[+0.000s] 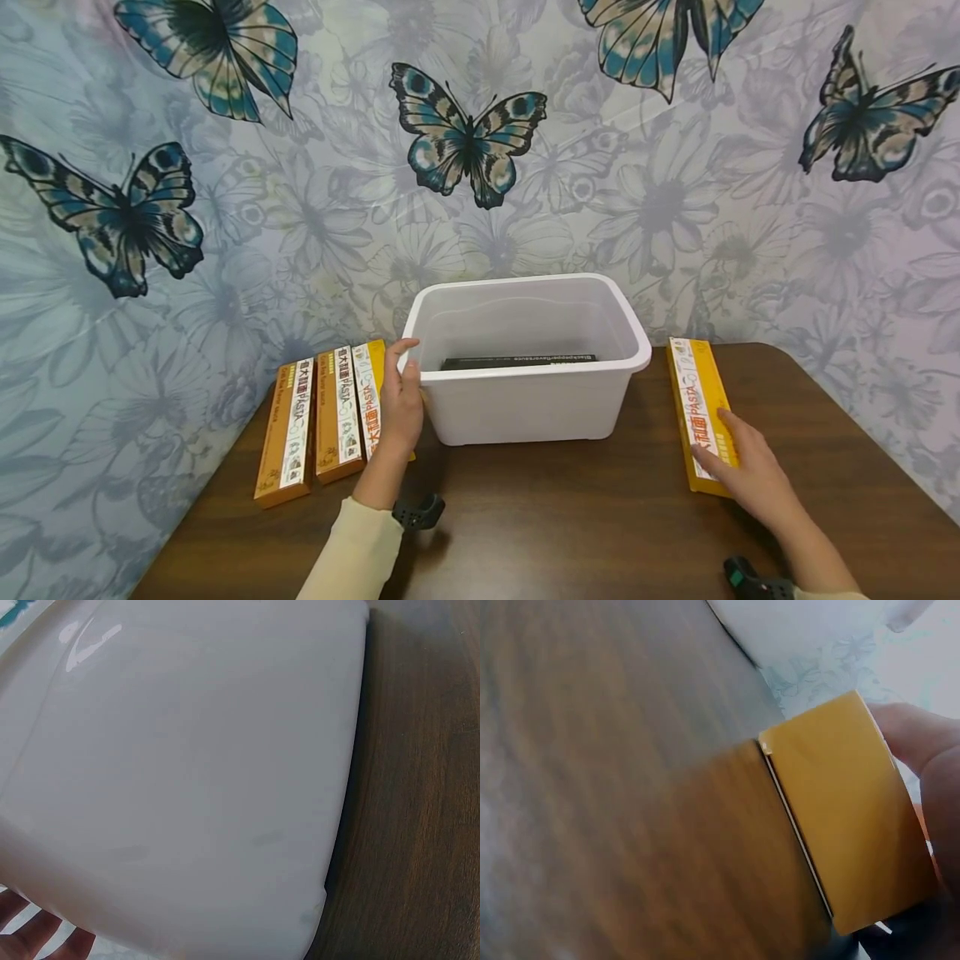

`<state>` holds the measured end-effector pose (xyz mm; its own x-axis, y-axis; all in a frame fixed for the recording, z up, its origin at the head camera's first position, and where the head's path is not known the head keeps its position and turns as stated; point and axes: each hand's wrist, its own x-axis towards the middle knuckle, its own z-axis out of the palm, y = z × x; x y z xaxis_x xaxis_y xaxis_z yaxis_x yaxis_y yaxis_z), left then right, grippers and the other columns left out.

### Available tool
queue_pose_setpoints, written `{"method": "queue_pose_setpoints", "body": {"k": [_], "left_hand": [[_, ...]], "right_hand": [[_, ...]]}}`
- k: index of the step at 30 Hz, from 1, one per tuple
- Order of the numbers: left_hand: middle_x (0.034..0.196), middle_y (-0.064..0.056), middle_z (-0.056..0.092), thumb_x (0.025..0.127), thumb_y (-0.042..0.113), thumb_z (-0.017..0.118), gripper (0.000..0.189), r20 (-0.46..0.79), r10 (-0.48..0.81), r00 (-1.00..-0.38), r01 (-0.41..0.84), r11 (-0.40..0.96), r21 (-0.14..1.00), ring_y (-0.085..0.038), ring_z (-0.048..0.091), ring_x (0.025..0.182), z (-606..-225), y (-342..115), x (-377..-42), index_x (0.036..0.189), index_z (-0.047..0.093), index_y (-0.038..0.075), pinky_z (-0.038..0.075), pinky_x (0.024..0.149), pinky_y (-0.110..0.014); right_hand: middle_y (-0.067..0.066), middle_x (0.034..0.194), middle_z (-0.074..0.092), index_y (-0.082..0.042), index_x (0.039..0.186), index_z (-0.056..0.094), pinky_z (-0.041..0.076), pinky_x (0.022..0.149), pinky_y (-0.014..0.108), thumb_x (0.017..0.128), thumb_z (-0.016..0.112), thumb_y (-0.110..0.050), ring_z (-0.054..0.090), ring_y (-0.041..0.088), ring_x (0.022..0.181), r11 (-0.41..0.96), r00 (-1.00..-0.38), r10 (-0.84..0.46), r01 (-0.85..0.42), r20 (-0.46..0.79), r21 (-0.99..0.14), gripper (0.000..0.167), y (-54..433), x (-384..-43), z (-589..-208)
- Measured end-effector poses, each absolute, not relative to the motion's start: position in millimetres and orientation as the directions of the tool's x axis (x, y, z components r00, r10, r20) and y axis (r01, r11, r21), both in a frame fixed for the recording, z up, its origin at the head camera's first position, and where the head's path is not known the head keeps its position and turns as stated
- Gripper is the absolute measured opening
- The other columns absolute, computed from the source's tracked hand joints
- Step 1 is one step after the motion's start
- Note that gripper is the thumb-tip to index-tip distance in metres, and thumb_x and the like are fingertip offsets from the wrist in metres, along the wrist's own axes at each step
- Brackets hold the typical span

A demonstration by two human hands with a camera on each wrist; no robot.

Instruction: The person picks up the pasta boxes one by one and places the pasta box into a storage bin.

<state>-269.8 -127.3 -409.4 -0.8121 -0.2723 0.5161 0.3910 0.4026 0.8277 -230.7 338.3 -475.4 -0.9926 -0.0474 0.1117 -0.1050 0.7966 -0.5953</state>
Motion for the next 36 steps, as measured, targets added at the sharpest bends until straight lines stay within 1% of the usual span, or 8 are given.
{"method": "queue_pose_setpoints", "body": {"k": [4, 8, 12, 16, 20, 23, 29, 36], "left_hand": [[0.091, -0.010, 0.050, 0.099, 0.035, 0.037, 0.041, 0.517, -0.273, -0.811, 0.393, 0.401, 0.828, -0.022, 0.049, 0.087, -410.4, -127.0, -270.5, 0.134, 0.051, 0.021, 0.042, 0.081, -0.040], [0.097, -0.013, 0.053, 0.099, 0.035, 0.037, 0.041, 0.517, -0.271, -0.812, 0.393, 0.402, 0.827, -0.024, 0.052, 0.095, -410.7, -126.9, -270.8, 0.134, 0.051, 0.020, 0.044, 0.086, -0.042], [0.085, -0.008, 0.046, 0.099, 0.033, 0.037, 0.040, 0.508, -0.270, -0.818, 0.384, 0.401, 0.832, -0.022, 0.045, 0.078, -410.5, -127.4, -270.6, 0.135, 0.050, 0.021, 0.040, 0.076, -0.038], [0.083, -0.007, 0.043, 0.098, 0.032, 0.036, 0.041, 0.507, -0.265, -0.820, 0.387, 0.396, 0.833, -0.022, 0.041, 0.074, -410.6, -127.6, -270.8, 0.135, 0.050, 0.020, 0.038, 0.074, -0.037], [0.107, -0.013, 0.057, 0.099, 0.034, 0.036, 0.041, 0.512, -0.259, -0.819, 0.396, 0.391, 0.831, -0.027, 0.054, 0.097, -411.2, -127.6, -271.4, 0.135, 0.050, 0.019, 0.044, 0.087, -0.044], [0.120, -0.014, 0.058, 0.099, 0.036, 0.036, 0.042, 0.509, -0.260, -0.821, 0.392, 0.391, 0.833, -0.027, 0.054, 0.111, -411.9, -127.9, -271.5, 0.135, 0.049, 0.019, 0.043, 0.096, -0.047], [0.084, -0.007, 0.045, 0.098, 0.032, 0.037, 0.040, 0.501, -0.274, -0.821, 0.373, 0.407, 0.834, -0.023, 0.048, 0.083, -413.0, -127.5, -270.9, 0.135, 0.051, 0.022, 0.041, 0.080, -0.039], [0.084, -0.009, 0.046, 0.099, 0.032, 0.037, 0.040, 0.507, -0.276, -0.816, 0.377, 0.411, 0.830, -0.023, 0.046, 0.080, -413.1, -127.5, -272.0, 0.135, 0.050, 0.022, 0.041, 0.078, -0.038]], "right_hand": [[0.048, 0.146, 0.020, 0.012, 0.153, 0.015, 0.025, 0.096, 0.078, 0.096, 0.060, -0.038, 0.023, 0.063, 0.129, 0.778, -0.988, -0.096, -0.153, 0.125, -0.609, 0.088, 338.9, -230.1, -478.5], [0.048, 0.148, 0.014, 0.007, 0.156, 0.007, 0.026, 0.094, 0.076, 0.094, 0.063, -0.039, 0.021, 0.064, 0.129, 0.777, -0.988, -0.113, -0.155, 0.108, -0.610, 0.096, 339.5, -227.8, -478.7], [0.049, 0.148, 0.010, 0.003, 0.158, 0.002, 0.027, 0.091, 0.075, 0.090, 0.068, -0.039, 0.021, 0.066, 0.127, 0.792, -0.987, -0.131, -0.163, 0.098, -0.588, 0.104, 340.1, -225.2, -478.7], [0.050, 0.146, 0.012, 0.001, 0.158, 0.001, 0.028, 0.088, 0.075, 0.085, 0.074, -0.040, 0.023, 0.067, 0.124, 0.816, -0.986, -0.128, -0.165, 0.106, -0.555, 0.111, 340.5, -224.1, -479.7], [0.049, 0.141, 0.019, 0.000, 0.158, 0.004, 0.031, 0.085, 0.074, 0.082, 0.077, -0.043, 0.027, 0.064, 0.119, 0.847, -0.987, -0.107, -0.154, 0.120, -0.509, 0.114, 341.5, -224.7, -482.1], [0.048, 0.136, 0.024, 0.002, 0.157, 0.009, 0.034, 0.083, 0.072, 0.080, 0.078, -0.045, 0.032, 0.061, 0.114, 0.864, -0.986, -0.092, -0.149, 0.142, -0.481, 0.113, 342.9, -225.8, -484.4], [0.047, 0.131, 0.030, 0.004, 0.154, 0.022, 0.037, 0.078, 0.070, 0.084, 0.075, -0.046, 0.036, 0.058, 0.110, 0.869, -0.981, -0.033, -0.122, 0.190, -0.479, 0.101, 348.3, -224.5, -487.0], [0.040, 0.130, 0.038, 0.008, 0.147, 0.029, 0.034, 0.078, 0.066, 0.087, 0.074, -0.035, 0.034, 0.053, 0.112, 0.831, -0.954, 0.097, -0.079, 0.284, -0.550, 0.087, 351.3, -222.6, -486.1]]}}
